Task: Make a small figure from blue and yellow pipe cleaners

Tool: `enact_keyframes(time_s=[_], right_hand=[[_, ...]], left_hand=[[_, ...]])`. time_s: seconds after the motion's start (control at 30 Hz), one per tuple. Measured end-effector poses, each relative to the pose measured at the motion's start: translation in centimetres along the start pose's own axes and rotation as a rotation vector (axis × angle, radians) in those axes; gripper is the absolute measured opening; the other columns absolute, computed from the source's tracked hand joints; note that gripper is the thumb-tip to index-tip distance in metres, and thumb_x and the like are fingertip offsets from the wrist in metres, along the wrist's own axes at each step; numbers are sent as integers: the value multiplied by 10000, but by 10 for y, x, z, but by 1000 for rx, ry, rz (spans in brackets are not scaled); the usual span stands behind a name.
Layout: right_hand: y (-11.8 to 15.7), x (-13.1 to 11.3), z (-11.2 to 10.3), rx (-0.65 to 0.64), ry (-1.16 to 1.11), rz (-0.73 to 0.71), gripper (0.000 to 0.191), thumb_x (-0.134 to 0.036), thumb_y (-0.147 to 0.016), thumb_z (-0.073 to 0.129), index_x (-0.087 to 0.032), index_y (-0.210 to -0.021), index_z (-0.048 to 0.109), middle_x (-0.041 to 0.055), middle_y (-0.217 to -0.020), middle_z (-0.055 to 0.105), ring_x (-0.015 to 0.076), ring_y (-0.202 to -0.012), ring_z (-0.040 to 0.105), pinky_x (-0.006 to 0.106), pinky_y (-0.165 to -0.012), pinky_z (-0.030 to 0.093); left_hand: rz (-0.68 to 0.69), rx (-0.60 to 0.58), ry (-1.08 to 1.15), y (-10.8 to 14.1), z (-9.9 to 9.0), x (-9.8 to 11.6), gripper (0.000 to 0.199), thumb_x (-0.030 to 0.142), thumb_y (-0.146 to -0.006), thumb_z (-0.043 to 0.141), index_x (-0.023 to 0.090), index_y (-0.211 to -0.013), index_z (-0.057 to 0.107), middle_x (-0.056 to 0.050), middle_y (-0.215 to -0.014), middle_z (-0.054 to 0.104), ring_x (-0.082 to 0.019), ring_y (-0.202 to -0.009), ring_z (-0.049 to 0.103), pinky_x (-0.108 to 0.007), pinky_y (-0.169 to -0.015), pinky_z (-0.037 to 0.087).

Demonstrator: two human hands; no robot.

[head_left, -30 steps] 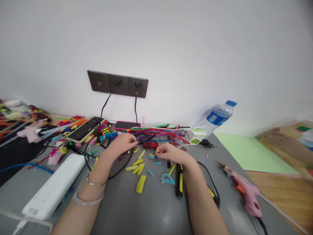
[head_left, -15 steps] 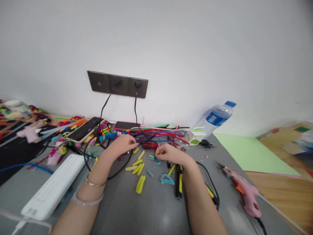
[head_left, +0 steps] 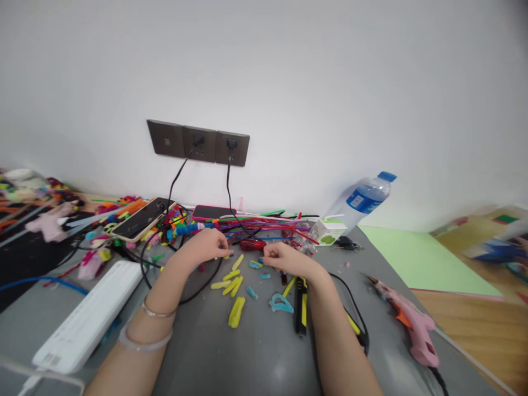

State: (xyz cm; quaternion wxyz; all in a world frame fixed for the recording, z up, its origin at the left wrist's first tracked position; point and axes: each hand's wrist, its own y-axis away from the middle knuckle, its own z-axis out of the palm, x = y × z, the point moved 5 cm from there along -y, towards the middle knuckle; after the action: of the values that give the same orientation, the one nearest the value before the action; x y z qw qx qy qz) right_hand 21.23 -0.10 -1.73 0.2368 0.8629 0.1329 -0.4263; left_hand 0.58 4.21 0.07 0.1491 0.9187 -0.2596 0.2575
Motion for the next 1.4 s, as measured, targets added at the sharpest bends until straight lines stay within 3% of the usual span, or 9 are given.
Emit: enact_keyframes(time_s=[0.27, 0.63, 0.83, 0.93, 1.07, 1.27, 1.4], right_hand=[[-2, 1, -1, 1, -6, 2, 236, -304, -811, 533, -186, -617, 470, -58, -496, 455, 87, -451, 416, 209, -453, 312], [0, 0, 0, -16, -92, 35, 178, -251, -806, 501, -181, -644, 481, -35, -611, 498, 82, -486, 424, 200, -457, 331], [-2, 0, -1, 4, -71, 56, 210, -257, -838, 456, -175, -649, 497, -27, -620, 488, 81, -482, 430, 192, -441, 323], [-4, 4, -1, 33, -95, 80, 230, -248, -847, 417, -180, -645, 504, -40, -564, 439, 87, -446, 408, 198, -428, 320], [-5, 6, -2, 39, -115, 74, 207, -243, -818, 430, -185, -628, 491, -45, -549, 432, 90, -439, 406, 199, -423, 318], [-3, 1, -2, -36, 5, -49, 228, -224, -764, 450, -167, -562, 537, -28, -527, 484, 98, -488, 437, 205, -470, 316], [-3, 1, -2, -29, 13, -43, 213, -215, -743, 447, -165, -563, 549, -29, -516, 482, 98, -484, 427, 211, -474, 311]], left_hand=[[-7, -24, -52, 2, 1, 2, 129, 218, -701, 627, 183, -760, 736, -22, -657, 660, -168, -590, 576, -253, -530, 327], [20, -2, -1, 3, 0, 3, 110, 229, -707, 619, 180, -701, 718, 5, -573, 591, -150, -547, 535, -251, -513, 292], [53, 173, -89, 4, -3, 26, 208, 341, -812, 587, 192, -778, 728, -14, -606, 610, -154, -560, 519, -268, -540, 282], [143, 161, -104, 5, 10, 50, 187, 335, -818, 601, 216, -807, 744, -6, -598, 621, -154, -581, 552, -264, -550, 299], [347, 9, -132, 7, 36, 76, 151, 316, -808, 640, 270, -893, 756, 9, -696, 704, -156, -667, 626, -245, -595, 351], [370, -29, -207, 3, 54, 73, 184, 233, -796, 641, 287, -914, 771, -10, -774, 765, -181, -732, 678, -245, -628, 392], [372, -30, -215, 2, 56, 71, 186, 214, -791, 639, 292, -903, 767, -3, -776, 765, -177, -734, 683, -243, -629, 394]])
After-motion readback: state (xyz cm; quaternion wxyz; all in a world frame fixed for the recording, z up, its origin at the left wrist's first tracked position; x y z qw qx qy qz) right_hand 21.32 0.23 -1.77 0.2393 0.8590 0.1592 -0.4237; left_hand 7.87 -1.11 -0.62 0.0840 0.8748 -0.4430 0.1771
